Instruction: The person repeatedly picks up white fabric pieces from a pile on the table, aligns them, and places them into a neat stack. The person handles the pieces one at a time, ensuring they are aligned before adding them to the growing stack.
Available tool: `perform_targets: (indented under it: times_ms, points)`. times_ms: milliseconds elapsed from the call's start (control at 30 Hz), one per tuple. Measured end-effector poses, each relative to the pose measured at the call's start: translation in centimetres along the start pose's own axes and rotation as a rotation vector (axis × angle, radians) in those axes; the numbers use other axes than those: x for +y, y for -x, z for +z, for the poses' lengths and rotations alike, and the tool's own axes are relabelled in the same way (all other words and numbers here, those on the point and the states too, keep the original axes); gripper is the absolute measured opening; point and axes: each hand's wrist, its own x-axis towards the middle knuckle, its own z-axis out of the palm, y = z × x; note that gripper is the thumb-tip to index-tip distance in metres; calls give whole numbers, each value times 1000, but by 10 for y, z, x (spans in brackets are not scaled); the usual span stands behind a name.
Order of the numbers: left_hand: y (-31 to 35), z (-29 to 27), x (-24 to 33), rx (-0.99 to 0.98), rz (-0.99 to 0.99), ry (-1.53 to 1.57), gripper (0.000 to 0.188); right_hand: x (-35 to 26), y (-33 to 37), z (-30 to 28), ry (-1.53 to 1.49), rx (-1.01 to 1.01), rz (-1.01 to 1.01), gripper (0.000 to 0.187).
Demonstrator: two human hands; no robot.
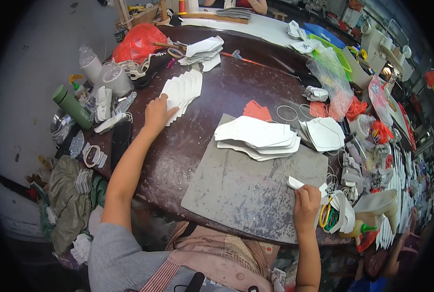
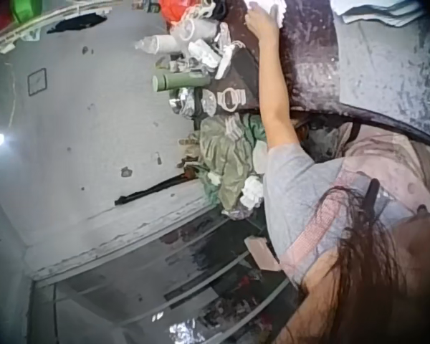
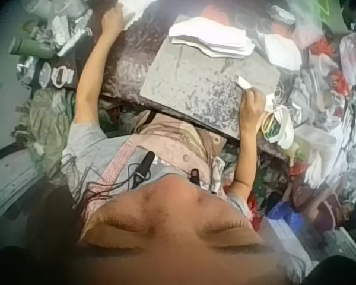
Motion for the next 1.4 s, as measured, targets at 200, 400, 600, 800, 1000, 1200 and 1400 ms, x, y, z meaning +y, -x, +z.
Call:
perform_targets:
  times_ms: [200,400,600,800,1000,1200,1400]
  points:
    - [-26,-10,-3,-145,121,-210,49,8,-1,4,6,25,3,19]
    - [-11,-80,14,223,-124,301,28,17,0,-1,-22,-13,-11,16]
    - [106,-93,132,180,984,690,25,4,1,-16,60,-208,-99,17]
    - [143,-105,158,-404,1131,397,50,-5,24,-69,-257,-174,347,16]
    - [197,-118,149,-379,790,584,61,-59,-4,-78,-769,-388,788,13]
    - [217,-103,147,-355,642,648,63,-107,-30,-5,-861,-843,577,17]
    - [222,-95,147,-287,619,680,66,-109,-32,8,-776,-924,695,19]
